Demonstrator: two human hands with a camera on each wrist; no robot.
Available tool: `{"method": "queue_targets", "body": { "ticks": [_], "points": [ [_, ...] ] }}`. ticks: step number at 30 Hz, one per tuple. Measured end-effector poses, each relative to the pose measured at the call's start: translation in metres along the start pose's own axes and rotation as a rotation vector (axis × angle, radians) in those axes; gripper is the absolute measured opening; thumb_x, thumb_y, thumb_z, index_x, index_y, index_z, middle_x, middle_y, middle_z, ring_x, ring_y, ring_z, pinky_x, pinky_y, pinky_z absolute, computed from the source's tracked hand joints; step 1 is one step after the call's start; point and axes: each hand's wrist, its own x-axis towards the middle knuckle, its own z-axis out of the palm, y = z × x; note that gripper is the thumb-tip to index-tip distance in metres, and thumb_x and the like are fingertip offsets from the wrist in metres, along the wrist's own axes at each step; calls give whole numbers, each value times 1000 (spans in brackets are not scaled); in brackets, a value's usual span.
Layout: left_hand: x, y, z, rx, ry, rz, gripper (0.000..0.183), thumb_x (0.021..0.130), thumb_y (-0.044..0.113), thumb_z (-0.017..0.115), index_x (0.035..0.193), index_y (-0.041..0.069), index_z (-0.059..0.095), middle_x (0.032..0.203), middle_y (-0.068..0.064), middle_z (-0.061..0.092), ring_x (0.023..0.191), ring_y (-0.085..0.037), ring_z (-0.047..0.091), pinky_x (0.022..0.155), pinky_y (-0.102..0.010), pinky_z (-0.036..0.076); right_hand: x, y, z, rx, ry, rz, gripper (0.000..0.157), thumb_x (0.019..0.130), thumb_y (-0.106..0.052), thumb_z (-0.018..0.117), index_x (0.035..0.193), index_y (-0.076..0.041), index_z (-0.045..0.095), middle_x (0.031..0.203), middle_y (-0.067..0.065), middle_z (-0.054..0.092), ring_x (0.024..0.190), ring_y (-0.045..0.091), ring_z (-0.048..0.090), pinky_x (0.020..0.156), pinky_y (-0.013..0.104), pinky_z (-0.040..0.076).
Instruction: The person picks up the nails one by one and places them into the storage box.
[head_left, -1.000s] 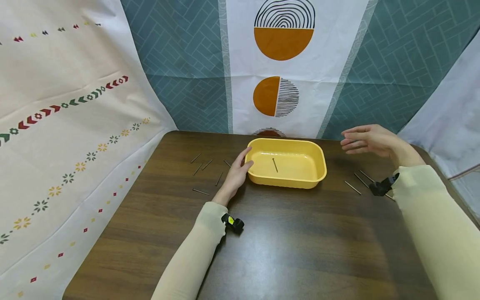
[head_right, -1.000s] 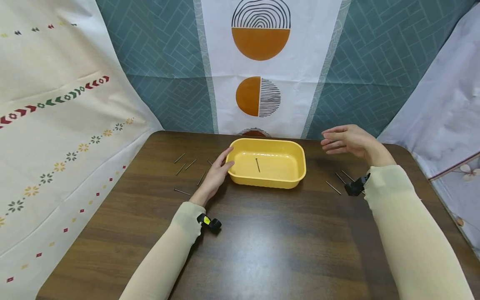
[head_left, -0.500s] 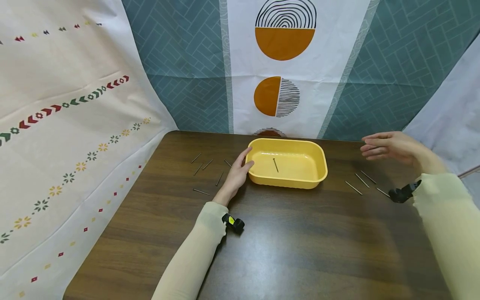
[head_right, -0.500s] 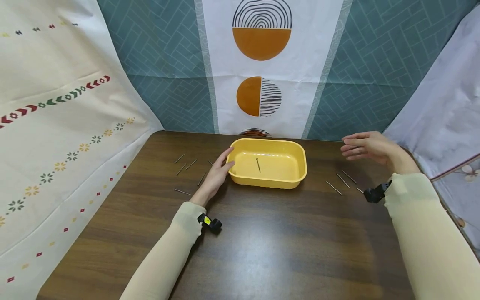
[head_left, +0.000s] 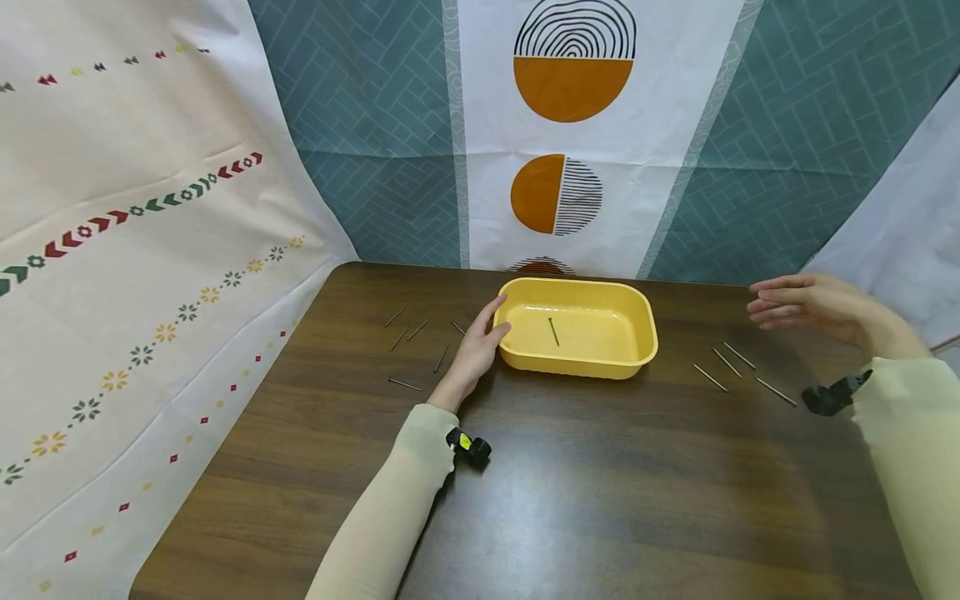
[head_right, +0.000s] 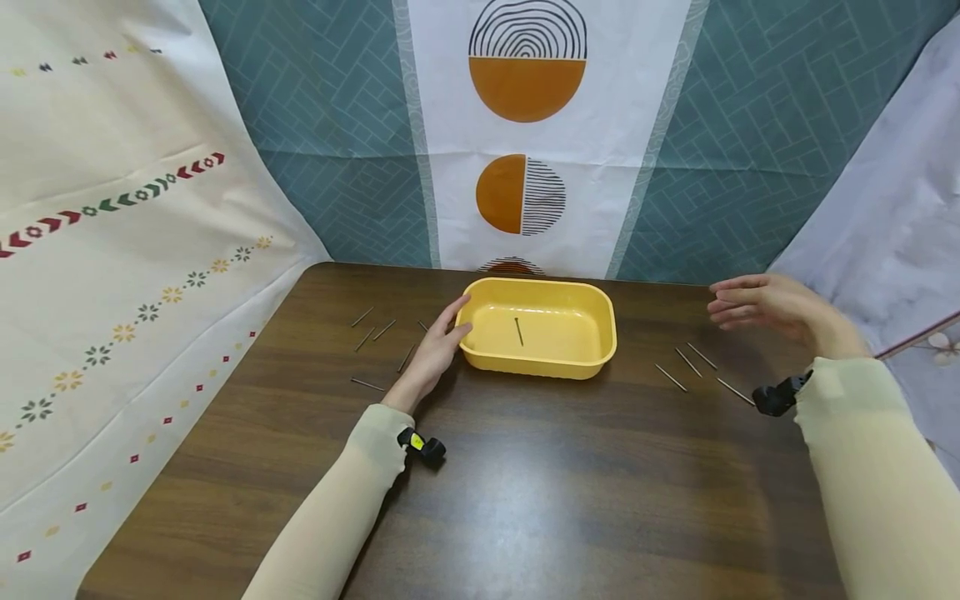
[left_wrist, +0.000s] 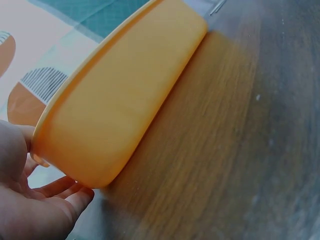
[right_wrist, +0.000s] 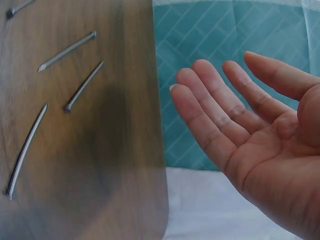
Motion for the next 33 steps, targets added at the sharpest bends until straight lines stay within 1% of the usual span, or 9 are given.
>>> {"method": "queue_targets", "body": {
  "ticks": [5,10,12,17,19,26,29,31,33],
  "points": [
    [0,2,1,10,5,-17,54,110,20,53,161,29,41,170,-1,27,157,-25,23,125,-46,25,-6,11,-8,-31,-6,13,46,112,-4,40,108,-38,70,108,-6,77,99,12,75,85,25,59],
    [0,2,1,7,4,-14,54,109,20,54,161,29,41,171,0,27,157,-24,22,125,-45,25,-7,18,-10,-42,-2,30,45,112,-4,41,107,-39,70,108,-7,77,99,13,75,84,25,59],
    [0,2,1,7,1,-10,54,109,19,53,161,29,41,171,0,27,157,-24,22,125,-45,25,-6,20,-11,-14,-8,39,46,112,-4,41,107,-38,72,107,-6,77,99,14,75,84,26,60],
    [0,1,1,11,-1,-10,54,110,20,53,161,30,40,171,0,26,157,-24,22,125,-45,25,-6,24,-10,104,-86,7,53,112,1,34,109,-32,75,108,-2,78,99,17,76,85,30,61],
    [0,0,1,12,2,-13,54,110,20,53,161,30,40,171,0,27,157,-24,22,125,-45,25,-5,26,-8,105,-101,1,54,112,2,32,109,-31,75,107,-2,78,99,17,76,85,30,61],
    [1,-1,1,11,6,-16,54,110,20,53,161,30,41,170,1,27,157,-24,23,125,-45,25,-1,35,4,47,-12,87,44,111,-1,41,104,-32,71,107,-2,77,98,18,75,85,32,61],
    [1,-1,0,9,3,-12,53,110,19,53,161,30,41,170,1,27,157,-24,22,125,-45,25,0,38,6,42,7,96,41,111,-2,43,104,-31,70,108,-1,77,99,18,75,85,33,61],
    [1,-1,0,8,3,-9,53,110,19,52,161,30,41,170,1,27,157,-24,22,125,-45,25,1,39,7,36,14,98,37,111,-3,44,106,-30,69,108,-1,77,99,18,75,85,33,61],
    [1,-1,0,6,1,-5,53,110,19,52,161,30,41,170,0,27,157,-24,22,125,-45,25,3,41,8,3,15,122,28,111,-5,47,116,-23,68,109,-1,76,99,17,74,86,34,61]
  ]
}}
